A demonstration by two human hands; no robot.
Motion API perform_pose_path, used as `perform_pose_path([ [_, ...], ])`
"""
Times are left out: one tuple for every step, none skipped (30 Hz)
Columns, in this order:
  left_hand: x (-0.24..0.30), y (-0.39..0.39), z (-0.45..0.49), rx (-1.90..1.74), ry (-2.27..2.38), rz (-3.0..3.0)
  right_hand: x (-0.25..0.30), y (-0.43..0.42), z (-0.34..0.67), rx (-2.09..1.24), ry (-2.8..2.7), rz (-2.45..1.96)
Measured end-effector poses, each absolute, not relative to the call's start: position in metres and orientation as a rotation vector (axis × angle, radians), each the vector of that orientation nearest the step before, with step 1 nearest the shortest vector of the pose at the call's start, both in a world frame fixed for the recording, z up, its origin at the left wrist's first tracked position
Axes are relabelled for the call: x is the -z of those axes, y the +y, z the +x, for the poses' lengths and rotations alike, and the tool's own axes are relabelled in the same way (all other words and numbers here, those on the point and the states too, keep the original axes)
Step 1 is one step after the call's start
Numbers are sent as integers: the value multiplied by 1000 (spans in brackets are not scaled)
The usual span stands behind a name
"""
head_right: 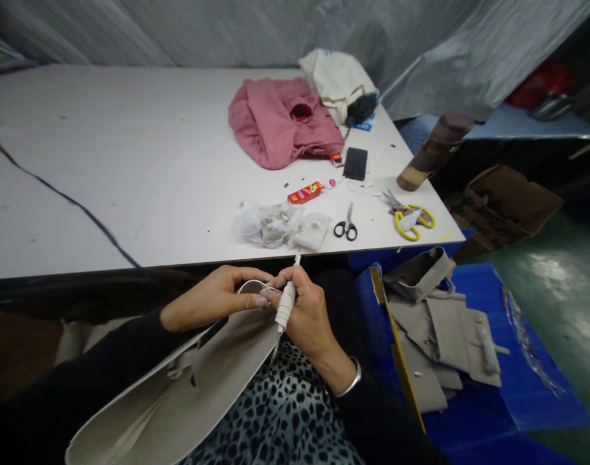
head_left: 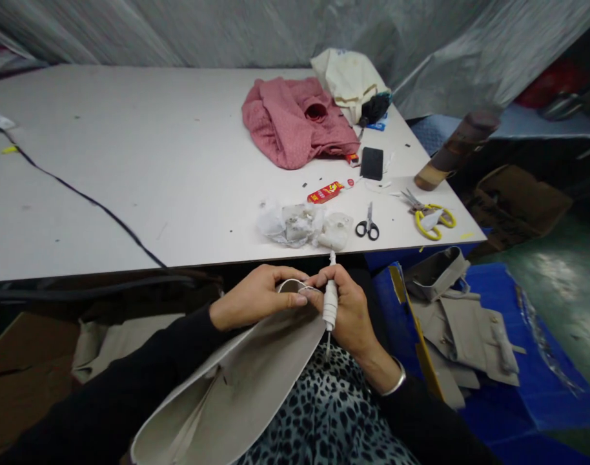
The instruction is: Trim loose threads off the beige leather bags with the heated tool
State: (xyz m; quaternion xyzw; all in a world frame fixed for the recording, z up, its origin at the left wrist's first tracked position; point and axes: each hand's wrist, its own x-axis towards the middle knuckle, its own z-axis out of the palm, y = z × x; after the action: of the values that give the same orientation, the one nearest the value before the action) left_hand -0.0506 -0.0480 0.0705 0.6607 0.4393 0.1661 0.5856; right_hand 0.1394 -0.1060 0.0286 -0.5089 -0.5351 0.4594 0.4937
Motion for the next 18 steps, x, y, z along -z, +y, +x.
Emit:
perform_pose_path([
  [-65, -49, -47, -431, 1079, 1509, -25, -103, 141, -1109, -1299, -1247],
  [-59, -49, -43, -467, 1125, 1477, -22, -100, 143, -1108, -1302, -1253],
  [-55, -48, -40, -490, 1154, 1443, -19, -97, 145, -1113, -1305, -1250],
  [-50, -46, -38, -505, 1171, 1409, -16, -94, 149, -1120, -1307, -1238],
  [-47, -44, -36, -516, 1178, 1373, -14, -91, 154, -1127, -1302, -1225],
  [-44, -40, -35, -524, 1181, 1338, -12, -88, 160, -1124, -1290, -1219],
  [-42, -36, -34, -535, 1187, 1310, -11, -84, 168, -1105, -1275, -1225],
  [-40, -32, -34, -555, 1203, 1296, -10, -80, 176, -1067, -1262, -1241],
  [-38, -27, -34, -580, 1229, 1298, -9, -76, 184, -1007, -1251, -1268],
  [-36, -23, -33, -608, 1263, 1313, -8, -70, 193, -935, -1256, -1301],
  [-34, -19, -32, -631, 1298, 1340, -8, -64, 201, -858, -1277, -1333],
  [-33, -15, -29, -648, 1327, 1379, -7, -58, 208, -783, -1298, -1363],
  [-32, -12, -26, -659, 1345, 1429, -7, -52, 213, -721, -1313, -1395],
  [-32, -10, -22, -660, 1349, 1484, -6, -45, 218, -674, -1322, -1425],
  [-32, -8, -18, -653, 1342, 1538, -5, -40, 220, -642, -1327, -1451],
  [-32, -7, -13, -643, 1328, 1585, -5, -35, 222, -618, -1333, -1468],
  [-32, -7, -9, -629, 1311, 1618, -4, -31, 223, -593, -1341, -1477],
  [-33, -7, -6, -616, 1296, 1636, -4, -27, 223, -569, -1361, -1482],
])
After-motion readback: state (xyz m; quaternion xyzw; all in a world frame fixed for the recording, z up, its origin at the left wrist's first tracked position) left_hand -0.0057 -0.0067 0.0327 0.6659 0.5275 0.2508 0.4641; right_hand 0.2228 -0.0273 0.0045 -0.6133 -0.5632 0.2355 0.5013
